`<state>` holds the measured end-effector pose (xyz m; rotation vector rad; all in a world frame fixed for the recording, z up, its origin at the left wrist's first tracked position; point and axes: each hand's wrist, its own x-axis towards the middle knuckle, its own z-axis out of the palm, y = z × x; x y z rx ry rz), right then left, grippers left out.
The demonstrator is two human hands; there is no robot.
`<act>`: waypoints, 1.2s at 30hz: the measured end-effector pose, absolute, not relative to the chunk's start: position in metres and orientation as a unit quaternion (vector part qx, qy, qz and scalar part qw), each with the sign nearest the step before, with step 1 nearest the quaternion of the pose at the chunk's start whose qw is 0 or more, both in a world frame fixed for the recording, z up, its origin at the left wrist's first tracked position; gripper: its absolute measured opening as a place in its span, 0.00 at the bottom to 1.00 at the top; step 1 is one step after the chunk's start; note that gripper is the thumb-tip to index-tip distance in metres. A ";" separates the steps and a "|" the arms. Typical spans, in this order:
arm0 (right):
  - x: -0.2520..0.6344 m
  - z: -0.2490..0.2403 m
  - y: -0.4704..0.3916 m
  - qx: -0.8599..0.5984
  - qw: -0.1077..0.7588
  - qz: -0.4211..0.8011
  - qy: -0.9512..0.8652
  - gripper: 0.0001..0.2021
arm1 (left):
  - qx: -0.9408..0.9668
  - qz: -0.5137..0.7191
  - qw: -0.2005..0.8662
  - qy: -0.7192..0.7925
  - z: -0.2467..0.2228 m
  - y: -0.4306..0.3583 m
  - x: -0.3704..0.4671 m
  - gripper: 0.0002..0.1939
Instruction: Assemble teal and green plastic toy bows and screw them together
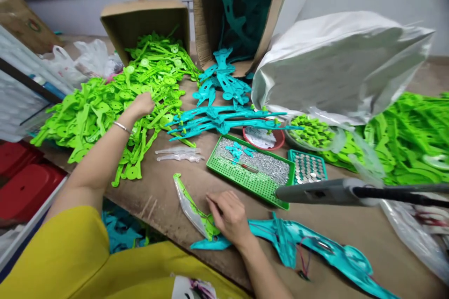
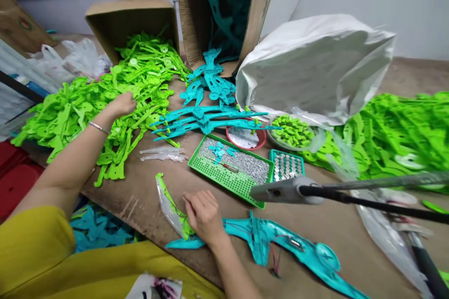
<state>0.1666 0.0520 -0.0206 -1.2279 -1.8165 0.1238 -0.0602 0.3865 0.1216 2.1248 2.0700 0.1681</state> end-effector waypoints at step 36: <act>0.135 0.030 0.001 -0.541 0.226 0.155 -0.795 0.15 | 0.915 0.236 0.051 0.324 -0.004 0.111 -0.089 0.27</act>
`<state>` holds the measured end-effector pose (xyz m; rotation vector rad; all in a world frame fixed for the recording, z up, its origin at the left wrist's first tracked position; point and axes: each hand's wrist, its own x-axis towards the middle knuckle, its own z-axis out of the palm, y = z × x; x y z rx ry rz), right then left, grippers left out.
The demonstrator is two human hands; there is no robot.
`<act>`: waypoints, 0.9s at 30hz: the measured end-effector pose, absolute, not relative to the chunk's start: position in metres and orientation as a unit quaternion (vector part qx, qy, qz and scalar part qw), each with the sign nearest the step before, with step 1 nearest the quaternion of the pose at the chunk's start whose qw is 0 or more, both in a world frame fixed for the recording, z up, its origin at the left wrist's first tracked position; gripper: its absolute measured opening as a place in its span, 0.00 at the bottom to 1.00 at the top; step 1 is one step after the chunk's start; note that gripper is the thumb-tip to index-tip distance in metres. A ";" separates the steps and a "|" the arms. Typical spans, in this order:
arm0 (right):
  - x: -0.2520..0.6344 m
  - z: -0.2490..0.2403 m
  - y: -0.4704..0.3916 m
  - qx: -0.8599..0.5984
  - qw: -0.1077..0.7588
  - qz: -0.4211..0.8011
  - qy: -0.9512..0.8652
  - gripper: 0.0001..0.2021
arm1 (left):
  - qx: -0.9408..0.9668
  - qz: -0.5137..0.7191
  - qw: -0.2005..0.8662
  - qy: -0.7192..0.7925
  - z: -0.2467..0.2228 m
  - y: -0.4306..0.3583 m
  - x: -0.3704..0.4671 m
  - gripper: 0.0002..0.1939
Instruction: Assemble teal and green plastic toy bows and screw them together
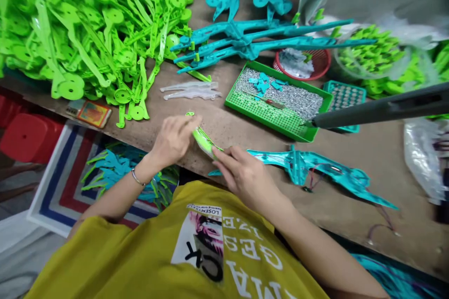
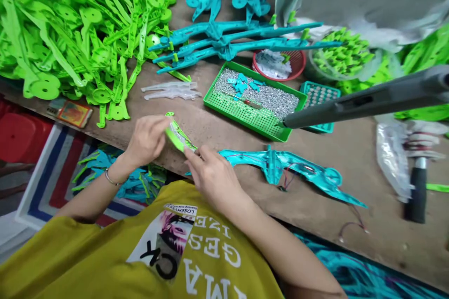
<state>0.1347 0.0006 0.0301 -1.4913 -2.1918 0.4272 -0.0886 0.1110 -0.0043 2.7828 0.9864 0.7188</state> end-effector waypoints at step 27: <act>0.116 0.021 0.049 -0.645 0.041 0.256 -0.719 0.16 | 0.630 0.300 0.406 0.590 -0.028 0.153 -0.065 0.25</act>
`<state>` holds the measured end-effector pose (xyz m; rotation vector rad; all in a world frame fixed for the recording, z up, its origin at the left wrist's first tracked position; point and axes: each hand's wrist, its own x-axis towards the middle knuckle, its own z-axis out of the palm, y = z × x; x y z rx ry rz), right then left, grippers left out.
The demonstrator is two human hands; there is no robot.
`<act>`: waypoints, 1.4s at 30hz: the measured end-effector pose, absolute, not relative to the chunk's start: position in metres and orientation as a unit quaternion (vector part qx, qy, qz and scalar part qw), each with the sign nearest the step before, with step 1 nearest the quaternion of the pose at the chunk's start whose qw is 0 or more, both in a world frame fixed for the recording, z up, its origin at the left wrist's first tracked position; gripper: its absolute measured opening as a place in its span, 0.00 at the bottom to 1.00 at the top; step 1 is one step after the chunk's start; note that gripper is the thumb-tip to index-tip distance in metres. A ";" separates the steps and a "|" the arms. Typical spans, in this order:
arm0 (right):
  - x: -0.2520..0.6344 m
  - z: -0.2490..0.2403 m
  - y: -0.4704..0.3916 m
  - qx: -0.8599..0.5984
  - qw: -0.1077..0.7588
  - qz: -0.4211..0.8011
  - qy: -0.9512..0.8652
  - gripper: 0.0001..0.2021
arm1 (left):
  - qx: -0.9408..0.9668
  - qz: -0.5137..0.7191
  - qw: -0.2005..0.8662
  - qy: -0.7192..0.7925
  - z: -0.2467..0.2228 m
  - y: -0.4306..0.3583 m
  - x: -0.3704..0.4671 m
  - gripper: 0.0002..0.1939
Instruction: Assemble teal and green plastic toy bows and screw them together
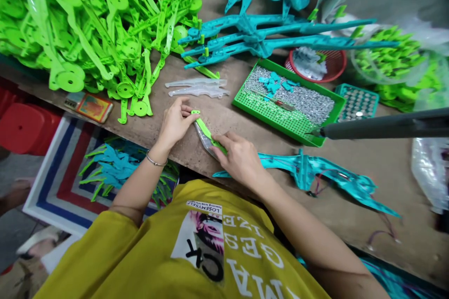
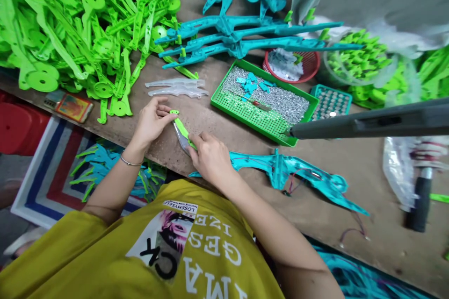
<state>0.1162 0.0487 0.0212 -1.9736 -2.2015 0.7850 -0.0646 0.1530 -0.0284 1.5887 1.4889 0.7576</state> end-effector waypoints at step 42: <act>0.120 0.000 0.113 -0.499 0.319 0.706 -0.388 0.14 | 0.296 0.465 0.683 0.479 -0.023 0.084 -0.028 0.26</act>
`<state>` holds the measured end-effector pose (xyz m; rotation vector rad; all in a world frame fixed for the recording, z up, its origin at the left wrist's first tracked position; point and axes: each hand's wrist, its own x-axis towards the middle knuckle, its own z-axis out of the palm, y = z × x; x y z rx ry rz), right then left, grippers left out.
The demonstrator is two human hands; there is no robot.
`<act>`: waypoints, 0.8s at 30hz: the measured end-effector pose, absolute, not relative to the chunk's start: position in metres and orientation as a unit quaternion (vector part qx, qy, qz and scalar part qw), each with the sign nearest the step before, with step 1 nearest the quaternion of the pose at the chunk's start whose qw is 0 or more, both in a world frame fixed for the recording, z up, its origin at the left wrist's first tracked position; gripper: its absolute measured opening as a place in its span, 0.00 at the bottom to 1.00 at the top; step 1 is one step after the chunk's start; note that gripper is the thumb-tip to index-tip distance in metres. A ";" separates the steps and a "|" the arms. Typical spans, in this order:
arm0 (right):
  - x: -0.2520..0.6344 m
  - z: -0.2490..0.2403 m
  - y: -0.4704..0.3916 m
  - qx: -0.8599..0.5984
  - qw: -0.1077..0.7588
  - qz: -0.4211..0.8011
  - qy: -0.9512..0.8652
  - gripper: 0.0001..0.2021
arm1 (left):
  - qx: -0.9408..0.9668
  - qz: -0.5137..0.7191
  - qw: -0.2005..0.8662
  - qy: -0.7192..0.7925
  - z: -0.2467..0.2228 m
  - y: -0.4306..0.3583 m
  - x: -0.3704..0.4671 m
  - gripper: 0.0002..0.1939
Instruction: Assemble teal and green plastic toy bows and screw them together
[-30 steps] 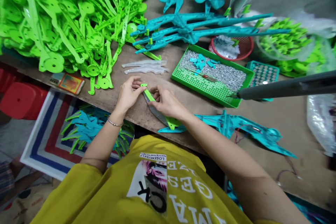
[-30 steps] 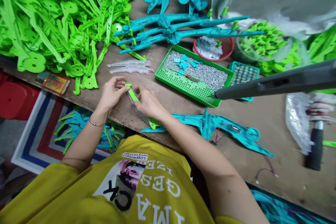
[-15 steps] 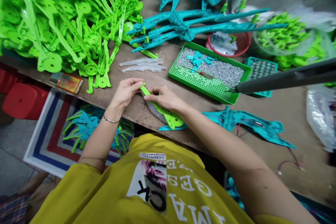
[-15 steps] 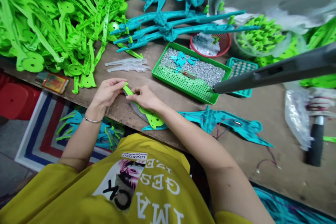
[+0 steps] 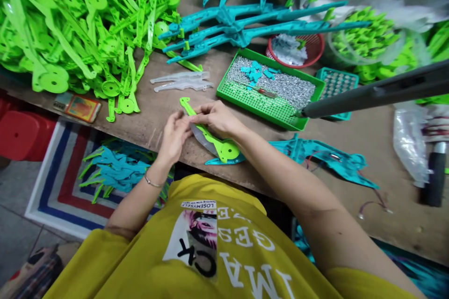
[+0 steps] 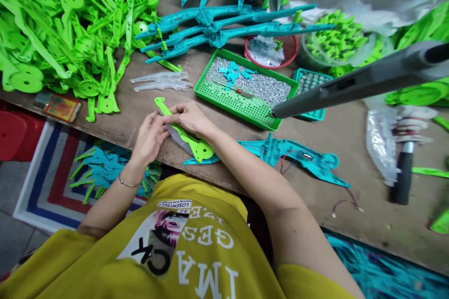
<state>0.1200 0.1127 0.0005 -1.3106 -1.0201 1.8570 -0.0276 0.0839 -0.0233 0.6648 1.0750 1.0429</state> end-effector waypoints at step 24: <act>0.214 0.002 0.069 -0.492 0.149 0.639 -0.572 0.18 | 0.352 0.428 0.645 0.527 -0.031 0.048 0.016 0.24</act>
